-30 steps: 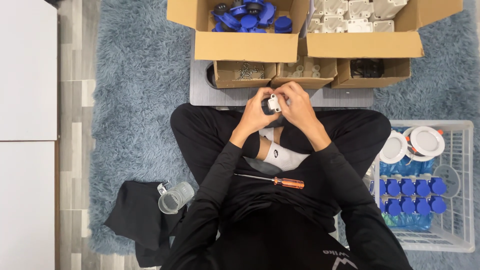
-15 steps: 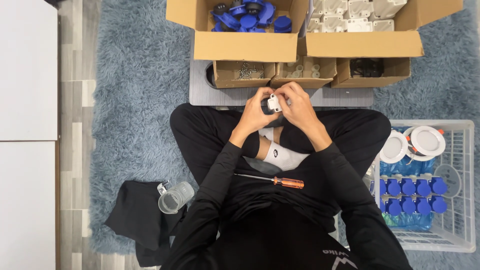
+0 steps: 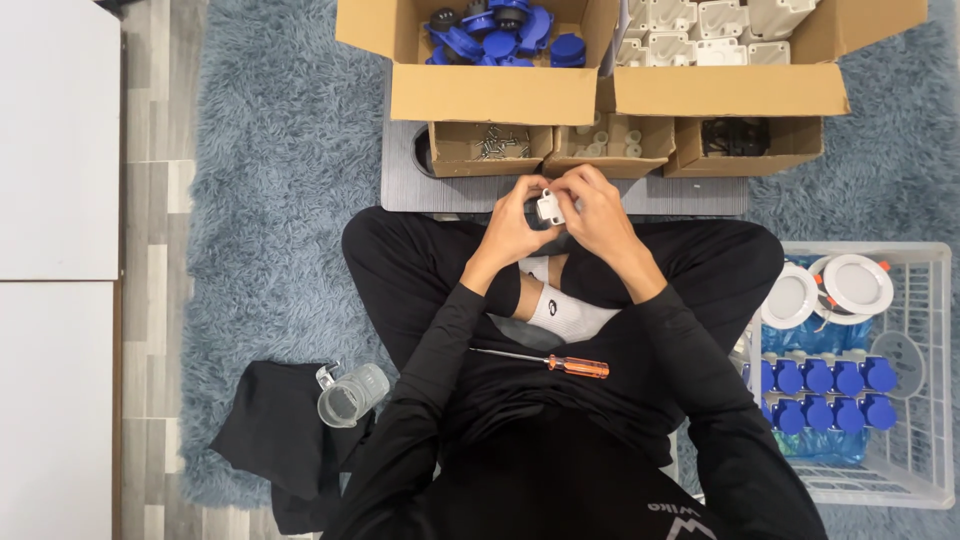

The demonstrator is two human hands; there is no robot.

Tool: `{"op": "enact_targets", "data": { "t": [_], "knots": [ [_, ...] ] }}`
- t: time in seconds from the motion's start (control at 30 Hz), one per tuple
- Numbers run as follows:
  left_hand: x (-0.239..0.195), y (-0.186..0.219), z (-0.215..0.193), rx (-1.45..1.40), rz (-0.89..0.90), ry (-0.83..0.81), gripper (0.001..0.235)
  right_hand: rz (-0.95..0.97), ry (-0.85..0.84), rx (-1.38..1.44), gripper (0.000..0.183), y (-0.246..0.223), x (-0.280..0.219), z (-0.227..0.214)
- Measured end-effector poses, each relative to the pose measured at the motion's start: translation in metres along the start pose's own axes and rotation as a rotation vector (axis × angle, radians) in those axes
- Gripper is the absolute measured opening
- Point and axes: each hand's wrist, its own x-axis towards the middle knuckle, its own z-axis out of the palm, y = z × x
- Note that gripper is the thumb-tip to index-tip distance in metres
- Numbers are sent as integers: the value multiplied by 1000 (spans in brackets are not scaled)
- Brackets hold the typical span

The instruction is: Assembling electrical components by attaching blue plastic parts to white housings using a screwdriver

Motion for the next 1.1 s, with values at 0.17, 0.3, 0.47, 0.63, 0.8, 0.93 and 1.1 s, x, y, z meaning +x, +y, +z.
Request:
{"op": "enact_targets", "data": {
  "t": [0.17, 0.3, 0.47, 0.63, 0.8, 0.93, 1.1],
  "knots": [
    [1, 0, 0, 2, 15, 5, 71, 10, 1, 8, 12, 1, 1, 1],
    [1, 1, -1, -2, 9, 2, 71, 16, -17, 16, 13, 3, 0, 0],
    [0, 2, -1, -5, 20, 10, 70, 41, -2, 16, 12, 1, 0, 2],
    [1, 2, -1, -12, 24, 3, 70, 55, -21, 19, 13, 1, 1, -1],
    [1, 1, -1, -20, 11, 3, 71, 64, -59, 3, 12, -2, 3, -3],
    [0, 3, -2, -9, 12, 11, 71, 50, -28, -16, 12, -1, 2, 0],
    [2, -1, -1, 8, 14, 15, 73, 57, -23, -1, 12, 2, 0, 2]
  ]
}}
